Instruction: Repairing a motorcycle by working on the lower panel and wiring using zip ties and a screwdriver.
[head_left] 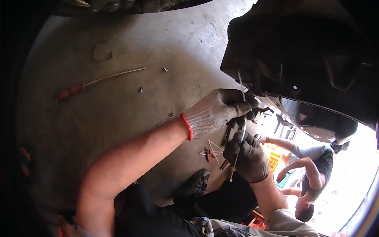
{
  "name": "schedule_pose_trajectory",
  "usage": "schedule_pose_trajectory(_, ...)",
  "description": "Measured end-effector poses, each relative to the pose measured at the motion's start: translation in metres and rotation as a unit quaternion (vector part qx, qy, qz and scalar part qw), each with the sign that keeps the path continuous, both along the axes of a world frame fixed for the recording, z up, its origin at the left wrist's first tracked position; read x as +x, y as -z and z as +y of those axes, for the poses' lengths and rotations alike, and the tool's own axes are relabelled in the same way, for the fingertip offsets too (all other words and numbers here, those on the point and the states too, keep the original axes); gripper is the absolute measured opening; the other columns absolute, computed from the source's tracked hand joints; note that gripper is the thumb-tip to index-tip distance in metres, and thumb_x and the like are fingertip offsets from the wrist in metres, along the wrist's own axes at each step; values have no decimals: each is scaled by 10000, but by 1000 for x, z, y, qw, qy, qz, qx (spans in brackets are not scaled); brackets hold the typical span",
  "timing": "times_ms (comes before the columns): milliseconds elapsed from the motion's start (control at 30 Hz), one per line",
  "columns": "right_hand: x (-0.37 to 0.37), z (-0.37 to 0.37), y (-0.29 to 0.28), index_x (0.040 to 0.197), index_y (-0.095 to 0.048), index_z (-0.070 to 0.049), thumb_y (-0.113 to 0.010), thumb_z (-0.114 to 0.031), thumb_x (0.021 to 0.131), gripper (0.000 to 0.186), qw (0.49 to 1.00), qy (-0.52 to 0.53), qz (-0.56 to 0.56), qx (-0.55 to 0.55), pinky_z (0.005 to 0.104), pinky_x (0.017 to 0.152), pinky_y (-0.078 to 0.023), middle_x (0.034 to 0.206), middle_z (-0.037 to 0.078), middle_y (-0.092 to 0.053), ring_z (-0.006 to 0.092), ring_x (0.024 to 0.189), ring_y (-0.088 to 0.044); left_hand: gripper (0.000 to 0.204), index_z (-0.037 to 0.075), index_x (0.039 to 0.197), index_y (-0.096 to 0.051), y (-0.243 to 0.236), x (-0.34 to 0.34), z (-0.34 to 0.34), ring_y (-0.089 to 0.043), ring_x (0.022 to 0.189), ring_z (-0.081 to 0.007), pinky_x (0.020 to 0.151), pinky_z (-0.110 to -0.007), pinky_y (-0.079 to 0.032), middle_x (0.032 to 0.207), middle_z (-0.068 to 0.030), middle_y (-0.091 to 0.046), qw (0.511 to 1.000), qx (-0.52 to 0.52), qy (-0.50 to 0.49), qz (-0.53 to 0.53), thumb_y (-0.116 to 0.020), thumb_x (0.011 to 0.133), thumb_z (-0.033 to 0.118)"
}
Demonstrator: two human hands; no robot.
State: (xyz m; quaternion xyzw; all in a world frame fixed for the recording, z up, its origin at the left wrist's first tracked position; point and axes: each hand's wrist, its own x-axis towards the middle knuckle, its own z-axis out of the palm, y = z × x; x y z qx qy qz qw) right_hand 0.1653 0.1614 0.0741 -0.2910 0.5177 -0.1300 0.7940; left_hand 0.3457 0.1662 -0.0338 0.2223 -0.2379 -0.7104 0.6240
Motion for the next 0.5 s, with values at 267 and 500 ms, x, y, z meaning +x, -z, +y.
schedule_pose_trajectory(267,10,24,-13,1056,-606,-29,-730,-253,904,297,983,-42,125,-128,269,629,-493,875,102,-670,155,731,-627,248,7,1086,-704,-8,-2,0,-666,874,-134,803,-294,-519,964,-84,-738,999,-38,-29,-8,-627,971,213)
schedule_pose_trajectory(500,29,30,-17,1060,-593,3,-685,-194,930,253,972,-64,142,-177,259,621,-522,906,146,-684,167,718,-651,297,14,1092,-713,7,8,0,-641,776,-94,729,-264,-506,912,-69,-739,997,23,-58,-47,-608,982,269)
